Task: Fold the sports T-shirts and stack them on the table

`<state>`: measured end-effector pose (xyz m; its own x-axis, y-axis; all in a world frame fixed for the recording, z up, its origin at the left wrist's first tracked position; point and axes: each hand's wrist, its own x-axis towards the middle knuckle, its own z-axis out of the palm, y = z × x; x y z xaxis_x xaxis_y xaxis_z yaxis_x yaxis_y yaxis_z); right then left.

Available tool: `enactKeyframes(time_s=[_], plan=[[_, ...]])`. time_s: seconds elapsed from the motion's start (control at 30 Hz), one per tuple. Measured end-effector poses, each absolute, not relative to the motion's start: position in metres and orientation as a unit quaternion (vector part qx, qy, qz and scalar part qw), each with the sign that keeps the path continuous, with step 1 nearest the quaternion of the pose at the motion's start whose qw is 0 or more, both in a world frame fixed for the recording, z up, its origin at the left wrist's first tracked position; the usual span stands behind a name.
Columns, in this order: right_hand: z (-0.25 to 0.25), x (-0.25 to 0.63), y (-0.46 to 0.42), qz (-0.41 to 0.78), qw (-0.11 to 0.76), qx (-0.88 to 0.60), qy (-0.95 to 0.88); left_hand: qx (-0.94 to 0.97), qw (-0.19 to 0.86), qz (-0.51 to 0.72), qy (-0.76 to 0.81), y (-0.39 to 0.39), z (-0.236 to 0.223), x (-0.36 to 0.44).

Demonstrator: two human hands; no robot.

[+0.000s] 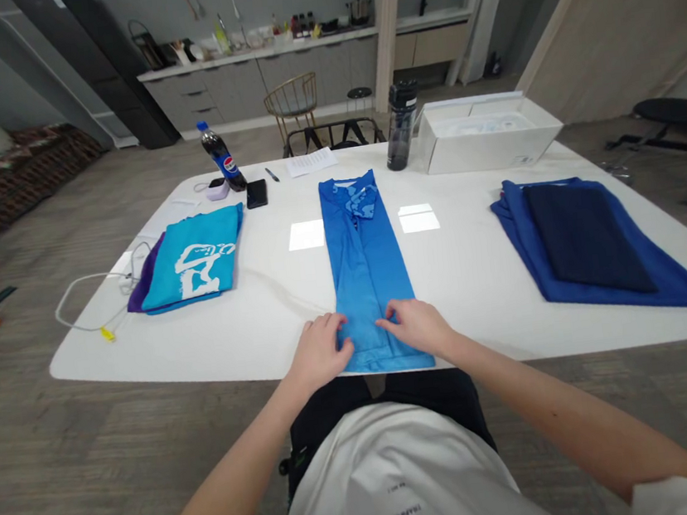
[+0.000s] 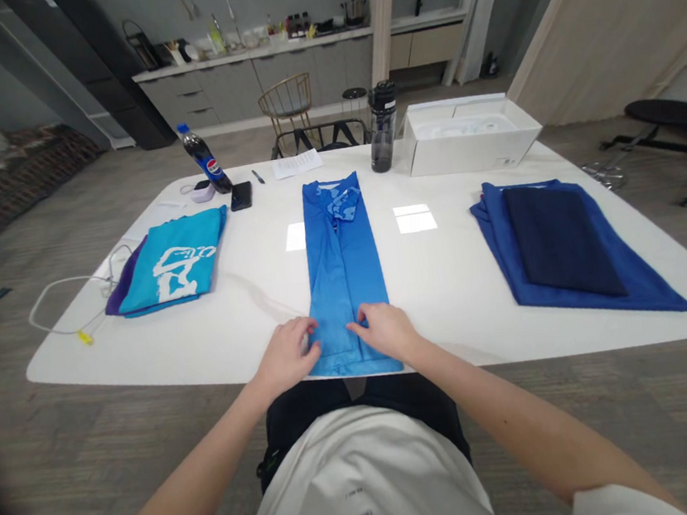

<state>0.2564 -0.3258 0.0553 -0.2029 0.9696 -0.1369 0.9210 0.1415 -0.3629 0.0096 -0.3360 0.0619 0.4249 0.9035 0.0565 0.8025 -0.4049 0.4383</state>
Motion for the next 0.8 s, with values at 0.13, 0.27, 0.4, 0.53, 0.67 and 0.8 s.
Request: enactKeyframes(time_s=[0.13, 0.27, 0.4, 0.53, 0.67, 0.8], plan=[[0.056, 0.251, -0.342, 0.216, 0.048, -0.641, -0.735, 0.846, 0.167, 0.117, 0.493, -0.363, 0.061, 0.011], [0.056, 0.242, -0.343, 0.274, 0.066, -0.642, -0.713, 0.858, 0.131, 0.119, 0.482, -0.377, 0.056, 0.02], [0.068, 0.238, -0.344, 0.436, 0.177, -0.617, -0.631, 0.844, 0.077, 0.121, 0.517, -0.386, 0.05, 0.032], [0.093, 0.241, -0.352, 0.597, 0.284, -0.566, -0.493, 0.818, 0.042, 0.142, 0.555, -0.393, 0.045, 0.043], [0.109, 0.245, -0.36, 0.651, 0.334, -0.526, -0.434, 0.808, 0.033, 0.164, 0.565, -0.394, 0.043, 0.045], [0.099, 0.25, -0.363, 0.611, 0.299, -0.558, -0.475, 0.794, 0.025, 0.133, 0.592, -0.392, 0.043, 0.04]])
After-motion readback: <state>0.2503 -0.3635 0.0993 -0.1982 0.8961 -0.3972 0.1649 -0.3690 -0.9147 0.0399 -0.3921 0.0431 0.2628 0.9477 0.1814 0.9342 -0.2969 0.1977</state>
